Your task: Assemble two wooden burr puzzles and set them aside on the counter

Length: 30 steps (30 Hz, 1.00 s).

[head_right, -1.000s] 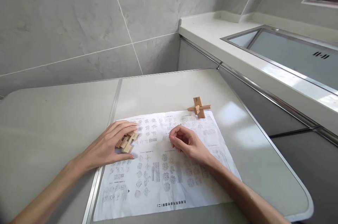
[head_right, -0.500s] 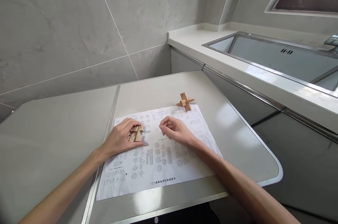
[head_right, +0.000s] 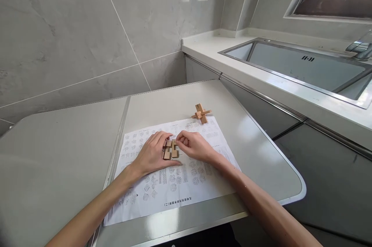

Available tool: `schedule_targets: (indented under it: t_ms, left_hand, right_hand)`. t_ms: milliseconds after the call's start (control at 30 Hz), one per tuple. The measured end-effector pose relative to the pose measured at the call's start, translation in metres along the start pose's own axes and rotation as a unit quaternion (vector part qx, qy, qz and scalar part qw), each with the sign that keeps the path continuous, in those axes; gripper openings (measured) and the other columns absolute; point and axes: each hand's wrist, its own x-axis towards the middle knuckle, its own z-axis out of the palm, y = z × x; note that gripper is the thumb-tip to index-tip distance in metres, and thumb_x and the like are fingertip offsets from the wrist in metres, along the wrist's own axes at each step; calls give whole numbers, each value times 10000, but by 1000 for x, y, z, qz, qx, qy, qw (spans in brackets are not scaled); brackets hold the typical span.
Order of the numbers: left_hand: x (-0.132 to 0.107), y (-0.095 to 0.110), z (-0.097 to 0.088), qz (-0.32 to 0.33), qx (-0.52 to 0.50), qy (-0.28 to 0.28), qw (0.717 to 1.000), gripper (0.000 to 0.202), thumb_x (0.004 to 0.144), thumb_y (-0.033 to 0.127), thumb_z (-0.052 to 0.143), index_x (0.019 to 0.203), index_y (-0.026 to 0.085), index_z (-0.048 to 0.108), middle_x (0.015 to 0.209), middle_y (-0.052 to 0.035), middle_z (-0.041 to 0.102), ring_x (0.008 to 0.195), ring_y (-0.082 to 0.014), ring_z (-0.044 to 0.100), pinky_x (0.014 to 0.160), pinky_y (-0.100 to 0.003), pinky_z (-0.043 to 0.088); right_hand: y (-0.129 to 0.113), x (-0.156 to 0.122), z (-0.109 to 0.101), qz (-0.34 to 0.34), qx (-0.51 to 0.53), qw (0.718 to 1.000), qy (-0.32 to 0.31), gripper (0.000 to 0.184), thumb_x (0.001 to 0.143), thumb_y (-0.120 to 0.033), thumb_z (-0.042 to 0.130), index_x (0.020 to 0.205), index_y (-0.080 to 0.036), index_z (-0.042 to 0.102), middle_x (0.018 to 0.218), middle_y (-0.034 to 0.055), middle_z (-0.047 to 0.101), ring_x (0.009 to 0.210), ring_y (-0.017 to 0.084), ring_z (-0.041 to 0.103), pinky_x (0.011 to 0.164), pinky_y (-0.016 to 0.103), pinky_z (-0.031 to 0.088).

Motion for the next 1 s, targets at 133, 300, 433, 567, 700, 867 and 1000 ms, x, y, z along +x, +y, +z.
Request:
schedule_targets:
  t_ms: [133, 300, 433, 567, 700, 867, 1000]
  left_hand:
    - [-12, -17, -19, -14, -25, -50, 998, 879, 710, 724, 916, 1362, 235, 587, 1332, -113, 612, 1208, -351, 610, 1011, -511, 544]
    - [-23, -36, -30, -48, -57, -58, 995, 700, 766, 605, 938, 1316, 270, 664, 1262, -92, 576, 1185, -331, 576, 972, -469, 541]
    - [-22, -37, -31, -110, -181, -62, 975, 744, 748, 594, 957, 1358, 305, 642, 1077, -27, 617, 969, -245, 597, 887, -386, 531]
    - [-16, -31, -30, -174, -295, -71, 937, 771, 747, 574, 964, 1380, 316, 610, 934, 19, 615, 844, -198, 576, 799, -321, 494]
    - [-12, -29, -28, -211, -360, -68, 906, 737, 810, 549, 928, 1411, 302, 580, 939, 5, 655, 846, -194, 578, 806, -324, 471]
    - [-14, -30, -26, -225, -392, -72, 889, 726, 832, 530, 915, 1424, 297, 566, 976, -15, 707, 841, -199, 576, 783, -328, 456]
    - [-16, -29, -25, -237, -396, -99, 881, 772, 811, 548, 926, 1450, 327, 554, 1050, -26, 732, 853, -206, 587, 775, -336, 456]
  right_hand:
    - [-2, -2, 2, -24, -68, 997, -32, 80, 981, -293, 683, 949, -223, 663, 656, -50, 596, 571, 142, 525, 589, 276, 379]
    - [1, -5, 6, -74, -158, 982, -68, 294, 868, -427, 867, 989, -225, 692, 661, -64, 587, 548, 125, 459, 583, 284, 291]
    - [3, -5, 11, -113, -218, 967, -60, 269, 915, -430, 837, 978, -212, 692, 648, -57, 603, 538, 119, 455, 576, 286, 293]
    - [-1, -3, 10, -82, -152, 984, -37, 123, 952, -307, 734, 958, -214, 653, 642, -59, 600, 527, 111, 465, 557, 275, 324]
    - [-8, -1, 3, 22, -4, 1000, 11, 82, 961, -251, 674, 976, -230, 596, 666, -56, 594, 550, 122, 514, 533, 254, 386]
    - [-13, -1, 1, 90, 202, 975, 15, 164, 1073, -399, 632, 1079, -238, 603, 821, 1, 704, 581, 134, 567, 551, 269, 463]
    - [-16, -4, 8, 98, 296, 949, -50, 220, 1088, -450, 648, 1129, -234, 642, 881, 16, 717, 591, 122, 588, 572, 267, 471]
